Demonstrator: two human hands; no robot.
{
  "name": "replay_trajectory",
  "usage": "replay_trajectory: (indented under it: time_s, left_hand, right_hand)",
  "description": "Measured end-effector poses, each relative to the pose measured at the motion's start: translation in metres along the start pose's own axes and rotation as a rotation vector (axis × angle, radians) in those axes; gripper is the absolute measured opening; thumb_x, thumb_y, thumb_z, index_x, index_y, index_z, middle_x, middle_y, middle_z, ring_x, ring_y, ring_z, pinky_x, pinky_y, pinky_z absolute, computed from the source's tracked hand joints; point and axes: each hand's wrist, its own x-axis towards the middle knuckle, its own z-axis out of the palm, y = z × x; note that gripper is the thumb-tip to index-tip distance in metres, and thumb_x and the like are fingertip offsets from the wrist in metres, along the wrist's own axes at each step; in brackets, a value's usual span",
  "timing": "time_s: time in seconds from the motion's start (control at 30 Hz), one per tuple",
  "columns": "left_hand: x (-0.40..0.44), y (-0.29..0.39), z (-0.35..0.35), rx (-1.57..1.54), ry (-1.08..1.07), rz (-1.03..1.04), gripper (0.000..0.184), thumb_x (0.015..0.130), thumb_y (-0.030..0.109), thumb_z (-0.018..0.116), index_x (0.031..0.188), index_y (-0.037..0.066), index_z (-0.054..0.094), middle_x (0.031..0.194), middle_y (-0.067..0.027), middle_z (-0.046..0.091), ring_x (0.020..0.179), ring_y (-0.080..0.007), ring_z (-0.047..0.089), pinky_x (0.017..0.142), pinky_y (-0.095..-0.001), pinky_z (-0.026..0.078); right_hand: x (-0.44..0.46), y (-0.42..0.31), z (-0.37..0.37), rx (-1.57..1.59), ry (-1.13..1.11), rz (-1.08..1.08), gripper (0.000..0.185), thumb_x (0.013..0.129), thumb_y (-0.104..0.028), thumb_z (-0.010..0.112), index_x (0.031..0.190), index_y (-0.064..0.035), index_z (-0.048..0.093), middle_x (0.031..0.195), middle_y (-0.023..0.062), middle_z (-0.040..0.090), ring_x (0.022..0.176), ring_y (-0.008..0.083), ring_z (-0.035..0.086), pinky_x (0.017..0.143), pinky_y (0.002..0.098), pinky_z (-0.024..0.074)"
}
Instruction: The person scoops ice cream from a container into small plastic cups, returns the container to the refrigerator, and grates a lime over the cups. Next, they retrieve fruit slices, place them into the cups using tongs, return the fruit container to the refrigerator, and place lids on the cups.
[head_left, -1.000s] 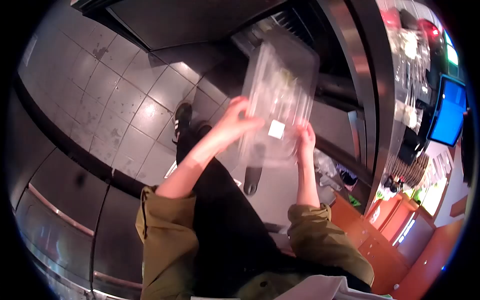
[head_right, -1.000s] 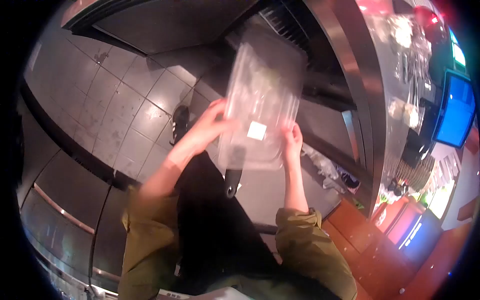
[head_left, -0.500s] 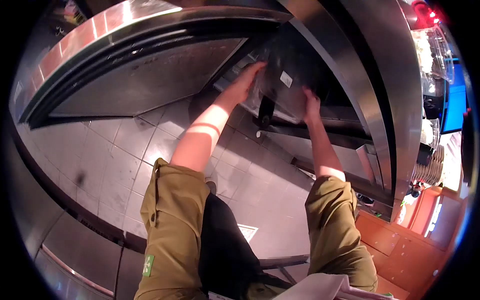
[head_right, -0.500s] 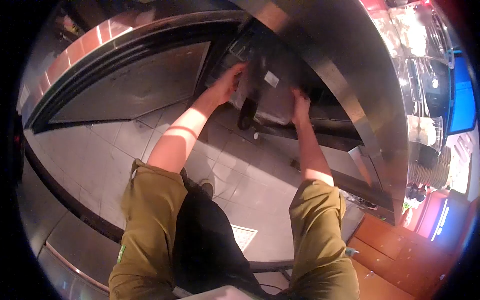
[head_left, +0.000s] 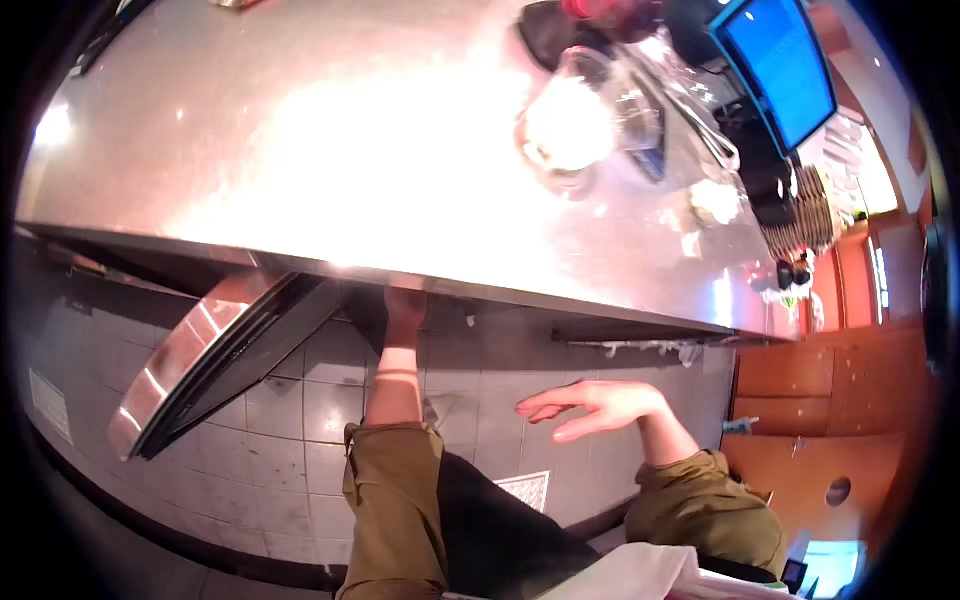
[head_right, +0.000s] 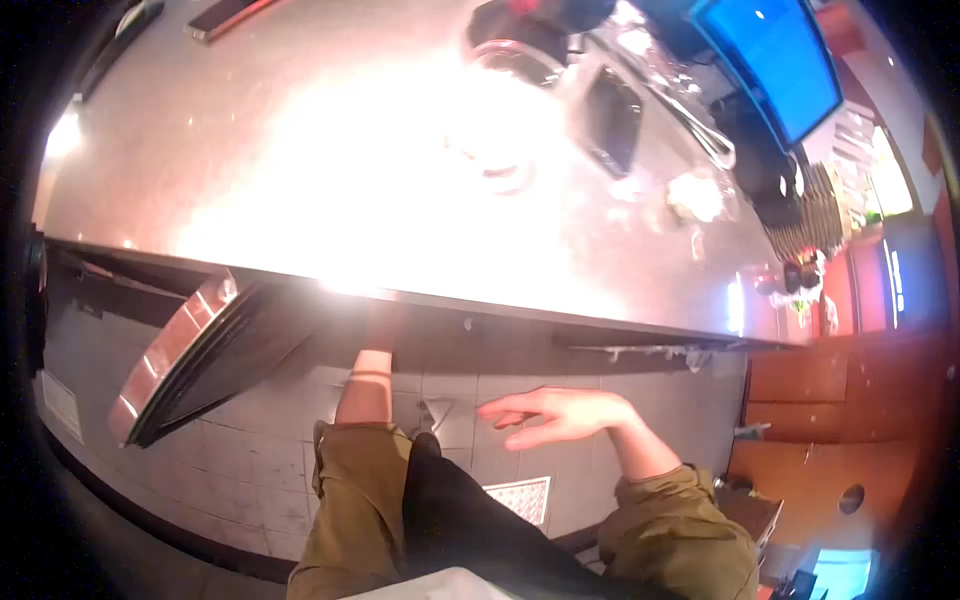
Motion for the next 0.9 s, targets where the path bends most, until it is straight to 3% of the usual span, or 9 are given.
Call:
replay_trajectory:
  time_s: [0.1,0.17,0.3,0.4,0.47,0.7,0.83,0.87,0.9]
  left_hand:
    - [-0.108,-0.008,0.051,0.260,0.509,-0.007,0.020,0.085,0.021,0.051,0.095,0.004,0.056,0.086,-0.0052,0.059,0.076,-0.0187,0.056,0.076,-0.0344,0.044]
    - [-0.209,-0.010,0.204,1.057,0.438,0.308,0.012,0.089,0.008,0.044,0.089,0.001,0.054,0.085,-0.0049,0.056,0.081,-0.0119,0.053,0.075,-0.0263,0.043]
    - [-0.247,0.024,0.389,1.247,0.070,0.927,0.006,0.085,-0.002,0.047,0.088,-0.003,0.052,0.086,-0.0106,0.055,0.080,-0.0146,0.053,0.076,-0.0257,0.043]
    - [-0.192,0.036,0.458,1.459,0.036,0.839,0.072,0.075,0.008,0.063,0.133,-0.003,0.023,0.133,-0.0219,0.033,0.122,-0.0299,0.034,0.099,-0.0376,0.029]
    - [-0.156,0.037,0.474,1.524,0.003,0.760,0.103,0.065,0.011,0.072,0.137,0.002,0.000,0.139,-0.0250,0.017,0.128,-0.0345,0.022,0.103,-0.0385,0.023]
    - [-0.125,0.010,0.497,1.451,0.162,0.788,0.108,0.062,0.014,0.075,0.137,0.004,-0.002,0.134,-0.0240,0.026,0.121,-0.0312,0.032,0.098,-0.0376,0.029]
    - [-0.099,0.015,0.442,1.640,0.402,1.138,0.052,0.074,0.019,0.065,0.115,-0.004,0.041,0.099,-0.0115,0.051,0.092,-0.0234,0.048,0.085,-0.0328,0.039]
    - [-0.090,0.039,0.414,1.450,-0.020,0.868,0.029,0.082,0.019,0.055,0.103,0.001,0.047,0.086,-0.0038,0.049,0.075,-0.0119,0.048,0.070,-0.0244,0.043]
    - [-0.119,0.017,0.448,1.664,0.140,0.686,0.027,0.084,0.019,0.052,0.104,0.001,0.049,0.087,-0.0046,0.052,0.075,-0.0134,0.050,0.071,-0.0248,0.044]
  right_hand:
    - [-0.054,-0.015,-0.002,0.161,0.221,0.005,0.039,0.086,-0.012,0.054,0.122,-0.0008,0.044,0.110,0.0092,0.056,0.096,0.0165,0.056,0.085,0.0292,0.0433]
    - [-0.080,-0.013,0.007,0.378,0.497,0.033,0.036,0.086,-0.016,0.054,0.117,0.0013,0.047,0.105,0.0102,0.059,0.091,0.0127,0.056,0.081,0.0271,0.0443]
    - [-0.132,-0.030,0.045,0.469,0.656,0.062,0.034,0.086,-0.015,0.053,0.115,0.0023,0.048,0.100,0.0112,0.060,0.087,0.0136,0.058,0.078,0.0261,0.0455]
    - [-0.161,-0.044,0.061,0.513,0.614,-0.032,0.035,0.086,-0.013,0.054,0.116,0.0021,0.047,0.099,0.0107,0.060,0.088,0.0139,0.058,0.078,0.0251,0.0459]
    - [-0.178,-0.038,0.067,0.563,0.630,-0.077,0.035,0.086,-0.011,0.054,0.118,0.0017,0.046,0.100,0.0106,0.059,0.087,0.0137,0.058,0.078,0.0246,0.0458]
    - [-0.263,0.041,0.050,0.655,0.811,-0.103,0.039,0.085,-0.012,0.056,0.119,0.0020,0.044,0.099,0.0103,0.059,0.085,0.0146,0.058,0.075,0.0251,0.0461]
    - [-0.358,0.124,0.019,0.651,0.809,-0.015,0.044,0.084,-0.018,0.057,0.120,0.0026,0.044,0.099,0.0100,0.060,0.085,0.0158,0.058,0.074,0.0263,0.0465]
    - [-0.397,0.148,0.000,0.681,0.847,0.016,0.044,0.084,-0.018,0.057,0.120,0.0025,0.044,0.100,0.0099,0.060,0.085,0.0161,0.059,0.074,0.0264,0.0468]
    - [-0.441,0.169,-0.017,0.470,0.826,0.047,0.046,0.083,-0.024,0.058,0.119,0.0022,0.047,0.099,0.0110,0.061,0.086,0.0165,0.058,0.074,0.0282,0.0469]
